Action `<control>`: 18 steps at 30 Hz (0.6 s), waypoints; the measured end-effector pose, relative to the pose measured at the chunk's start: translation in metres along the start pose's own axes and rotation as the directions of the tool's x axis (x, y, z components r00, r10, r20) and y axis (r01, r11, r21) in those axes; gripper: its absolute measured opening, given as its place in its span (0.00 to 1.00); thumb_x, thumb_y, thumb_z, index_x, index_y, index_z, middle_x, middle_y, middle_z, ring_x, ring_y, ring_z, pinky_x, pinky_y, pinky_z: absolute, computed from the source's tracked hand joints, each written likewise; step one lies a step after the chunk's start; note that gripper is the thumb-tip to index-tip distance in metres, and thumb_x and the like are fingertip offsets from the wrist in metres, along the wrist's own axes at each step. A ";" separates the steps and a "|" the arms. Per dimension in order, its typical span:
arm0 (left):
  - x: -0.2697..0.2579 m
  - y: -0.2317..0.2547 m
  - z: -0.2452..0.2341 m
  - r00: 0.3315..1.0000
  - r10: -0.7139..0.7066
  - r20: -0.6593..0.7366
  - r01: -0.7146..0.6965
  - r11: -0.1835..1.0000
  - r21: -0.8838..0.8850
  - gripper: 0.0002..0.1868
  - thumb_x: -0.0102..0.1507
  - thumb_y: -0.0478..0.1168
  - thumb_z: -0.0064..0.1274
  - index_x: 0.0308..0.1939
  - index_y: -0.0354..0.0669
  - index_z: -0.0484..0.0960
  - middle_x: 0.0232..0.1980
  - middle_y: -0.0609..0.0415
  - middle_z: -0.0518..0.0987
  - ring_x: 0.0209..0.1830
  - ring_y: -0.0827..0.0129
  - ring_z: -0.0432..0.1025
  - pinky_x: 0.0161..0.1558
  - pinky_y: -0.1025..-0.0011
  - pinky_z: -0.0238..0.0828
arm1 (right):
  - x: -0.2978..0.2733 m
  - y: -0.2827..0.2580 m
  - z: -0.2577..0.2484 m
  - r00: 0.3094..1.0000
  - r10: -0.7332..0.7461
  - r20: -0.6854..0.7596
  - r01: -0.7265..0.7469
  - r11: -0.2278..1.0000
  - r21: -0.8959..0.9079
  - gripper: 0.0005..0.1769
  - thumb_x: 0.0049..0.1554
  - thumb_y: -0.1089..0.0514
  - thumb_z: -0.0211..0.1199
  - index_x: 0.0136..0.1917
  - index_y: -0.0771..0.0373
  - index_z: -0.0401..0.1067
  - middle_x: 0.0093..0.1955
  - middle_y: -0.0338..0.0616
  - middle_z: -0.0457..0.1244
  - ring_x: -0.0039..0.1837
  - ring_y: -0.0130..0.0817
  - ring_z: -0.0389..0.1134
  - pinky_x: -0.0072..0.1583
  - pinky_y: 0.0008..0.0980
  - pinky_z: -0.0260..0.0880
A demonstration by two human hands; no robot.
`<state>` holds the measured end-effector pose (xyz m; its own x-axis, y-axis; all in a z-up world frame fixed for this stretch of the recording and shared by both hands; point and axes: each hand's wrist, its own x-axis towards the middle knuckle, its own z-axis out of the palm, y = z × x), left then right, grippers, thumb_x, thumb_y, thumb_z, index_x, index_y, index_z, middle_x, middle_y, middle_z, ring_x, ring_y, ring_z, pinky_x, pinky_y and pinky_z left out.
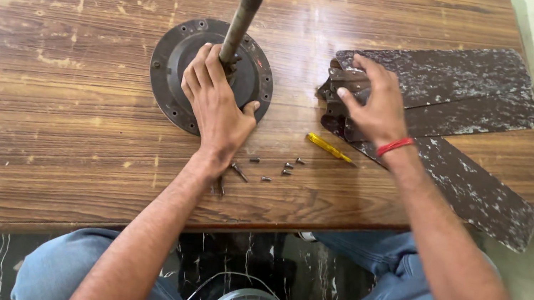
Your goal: The person uses a screwdriver to remove screws from the fan blade brackets and detaches the blades from the fan motor housing. The person then reattaches one blade and begins to secure it with screws.
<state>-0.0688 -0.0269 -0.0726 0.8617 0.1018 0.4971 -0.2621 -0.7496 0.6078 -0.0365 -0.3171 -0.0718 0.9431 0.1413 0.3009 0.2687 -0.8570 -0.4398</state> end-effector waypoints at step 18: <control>0.003 -0.001 0.001 1.000 -0.007 0.030 0.007 1.000 -0.020 0.60 0.44 0.35 0.77 0.73 0.35 0.53 0.74 0.40 0.58 0.75 0.45 0.51 0.74 0.44 0.44 | 0.024 0.010 -0.016 0.949 -0.089 0.302 0.078 0.996 0.049 0.34 0.50 0.56 0.75 0.70 0.42 0.72 0.68 0.36 0.66 0.70 0.41 0.59 0.74 0.44 0.58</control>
<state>-0.0657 -0.0270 -0.0724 0.8760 0.0872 0.4743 -0.2644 -0.7356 0.6236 -0.0142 -0.3297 -0.0553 0.9301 0.3607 0.0690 0.3509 -0.8177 -0.4562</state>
